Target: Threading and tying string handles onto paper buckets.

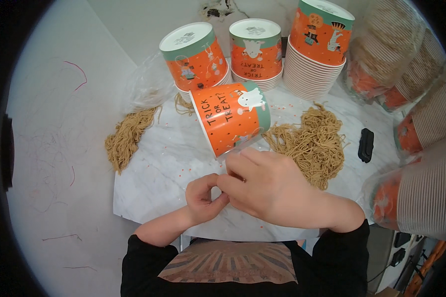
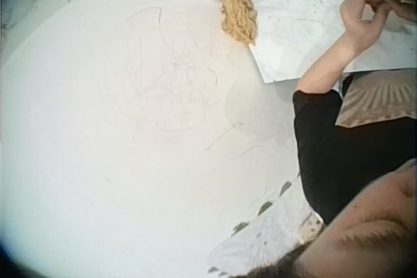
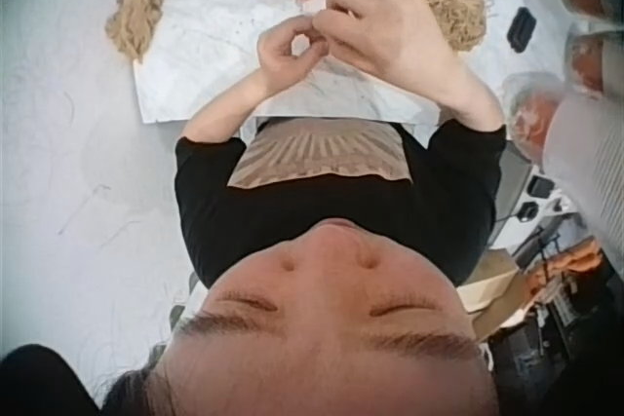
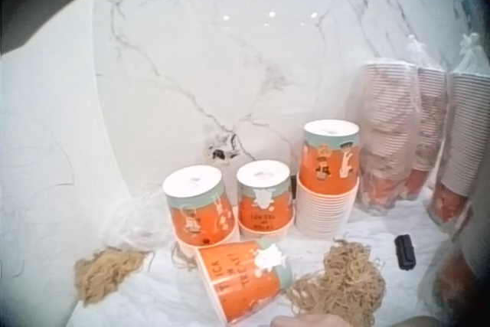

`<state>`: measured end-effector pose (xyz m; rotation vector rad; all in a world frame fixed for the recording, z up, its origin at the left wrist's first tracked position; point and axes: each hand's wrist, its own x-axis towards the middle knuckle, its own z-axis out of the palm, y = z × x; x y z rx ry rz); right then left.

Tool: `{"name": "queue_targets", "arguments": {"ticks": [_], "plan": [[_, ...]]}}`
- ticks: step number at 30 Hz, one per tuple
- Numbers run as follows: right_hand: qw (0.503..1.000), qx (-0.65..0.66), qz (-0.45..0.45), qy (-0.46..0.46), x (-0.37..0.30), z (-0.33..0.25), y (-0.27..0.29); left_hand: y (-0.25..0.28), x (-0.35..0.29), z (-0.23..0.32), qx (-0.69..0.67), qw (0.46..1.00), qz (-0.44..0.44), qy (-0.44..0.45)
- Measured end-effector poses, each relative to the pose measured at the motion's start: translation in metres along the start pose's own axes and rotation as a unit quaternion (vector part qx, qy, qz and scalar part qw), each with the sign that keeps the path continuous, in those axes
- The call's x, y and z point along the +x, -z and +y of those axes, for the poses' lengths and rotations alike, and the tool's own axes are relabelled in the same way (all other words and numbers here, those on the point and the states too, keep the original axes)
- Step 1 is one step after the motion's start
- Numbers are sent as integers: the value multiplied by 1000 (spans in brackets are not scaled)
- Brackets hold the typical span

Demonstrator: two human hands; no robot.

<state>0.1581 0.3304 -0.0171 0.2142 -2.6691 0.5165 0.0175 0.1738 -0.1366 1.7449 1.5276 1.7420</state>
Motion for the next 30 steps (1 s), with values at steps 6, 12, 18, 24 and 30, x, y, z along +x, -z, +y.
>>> {"name": "queue_targets", "arguments": {"ticks": [6,12,18,24,30], "plan": [[997,26,-64,-27,2,6,15,-14,4,15,-295,940,-6,170],[995,35,-93,-31,3,12,19,-14,2,2,-158,979,-68,106],[990,-52,-9,-130,-10,40,50,-7,3,-1,-167,968,-82,168],[968,-50,56,-241,-28,53,82,-5,9,-1,-136,966,-85,205],[942,-112,61,-311,-35,59,92,-4,10,3,-184,944,-54,270]]}}
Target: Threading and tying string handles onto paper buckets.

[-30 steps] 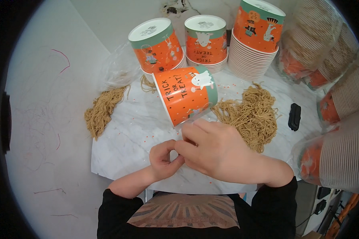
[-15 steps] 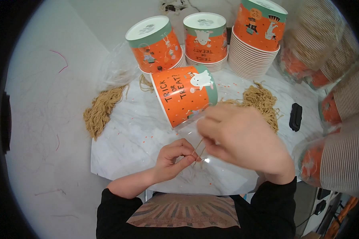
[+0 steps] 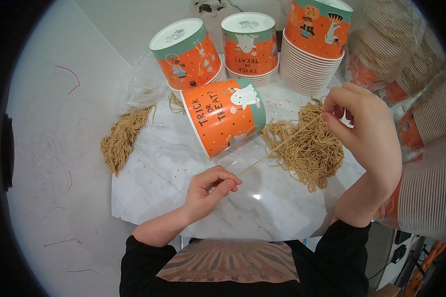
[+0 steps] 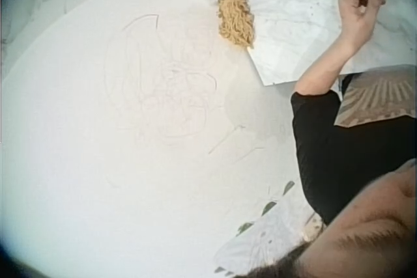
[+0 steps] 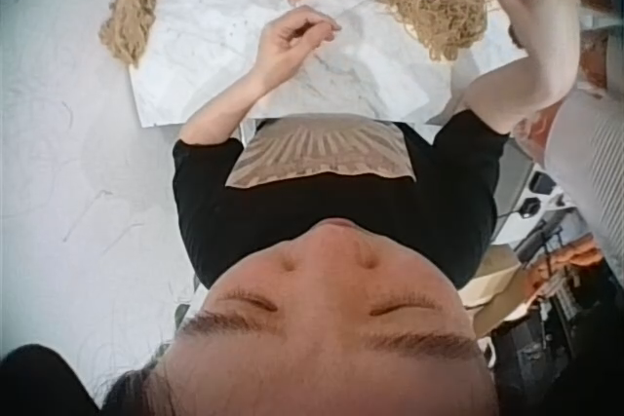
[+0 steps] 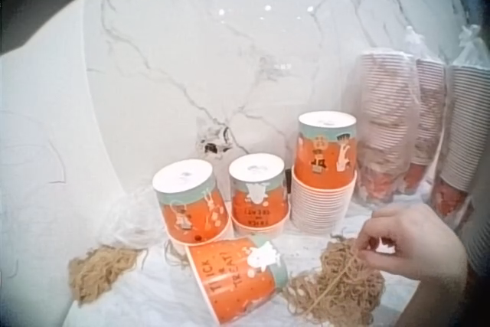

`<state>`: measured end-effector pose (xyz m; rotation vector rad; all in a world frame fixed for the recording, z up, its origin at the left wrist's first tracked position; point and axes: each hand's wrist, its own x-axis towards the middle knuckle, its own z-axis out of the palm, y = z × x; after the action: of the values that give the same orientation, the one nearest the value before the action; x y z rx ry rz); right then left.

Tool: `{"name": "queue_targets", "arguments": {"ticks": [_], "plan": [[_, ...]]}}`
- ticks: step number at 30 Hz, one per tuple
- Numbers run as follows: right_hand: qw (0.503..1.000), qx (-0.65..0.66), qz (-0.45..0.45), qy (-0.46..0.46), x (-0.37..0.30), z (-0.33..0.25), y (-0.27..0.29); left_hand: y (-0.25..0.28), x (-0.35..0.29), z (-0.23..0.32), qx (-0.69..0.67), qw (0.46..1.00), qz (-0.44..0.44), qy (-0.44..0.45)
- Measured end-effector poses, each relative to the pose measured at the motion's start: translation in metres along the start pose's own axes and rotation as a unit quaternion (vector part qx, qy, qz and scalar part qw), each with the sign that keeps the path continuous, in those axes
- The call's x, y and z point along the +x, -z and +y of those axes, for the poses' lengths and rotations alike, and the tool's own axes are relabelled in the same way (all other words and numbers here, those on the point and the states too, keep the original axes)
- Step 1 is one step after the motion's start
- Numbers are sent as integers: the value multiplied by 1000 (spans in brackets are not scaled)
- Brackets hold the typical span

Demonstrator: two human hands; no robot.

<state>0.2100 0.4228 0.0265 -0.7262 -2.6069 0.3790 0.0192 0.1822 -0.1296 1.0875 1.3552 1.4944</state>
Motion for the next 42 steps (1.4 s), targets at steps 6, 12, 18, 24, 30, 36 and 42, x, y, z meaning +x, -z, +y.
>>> {"name": "queue_targets", "arguments": {"ticks": [6,12,18,24,30,36,42], "plan": [[997,-71,12,-3,1,6,-12,4,-1,2,-10,999,35,41],[991,-74,-35,102,-2,10,-14,3,-1,9,16,999,30,37],[907,246,-176,293,-9,-63,-90,6,-3,8,93,993,50,-49],[895,344,-253,126,-10,-73,-113,11,1,19,127,985,94,-64],[909,344,-193,132,-7,-74,-100,18,-1,20,168,975,86,-113],[909,348,-154,170,-8,-77,-102,21,-4,13,163,973,68,-146],[905,356,-137,190,-10,-77,-105,18,-8,14,142,978,72,-137]]}}
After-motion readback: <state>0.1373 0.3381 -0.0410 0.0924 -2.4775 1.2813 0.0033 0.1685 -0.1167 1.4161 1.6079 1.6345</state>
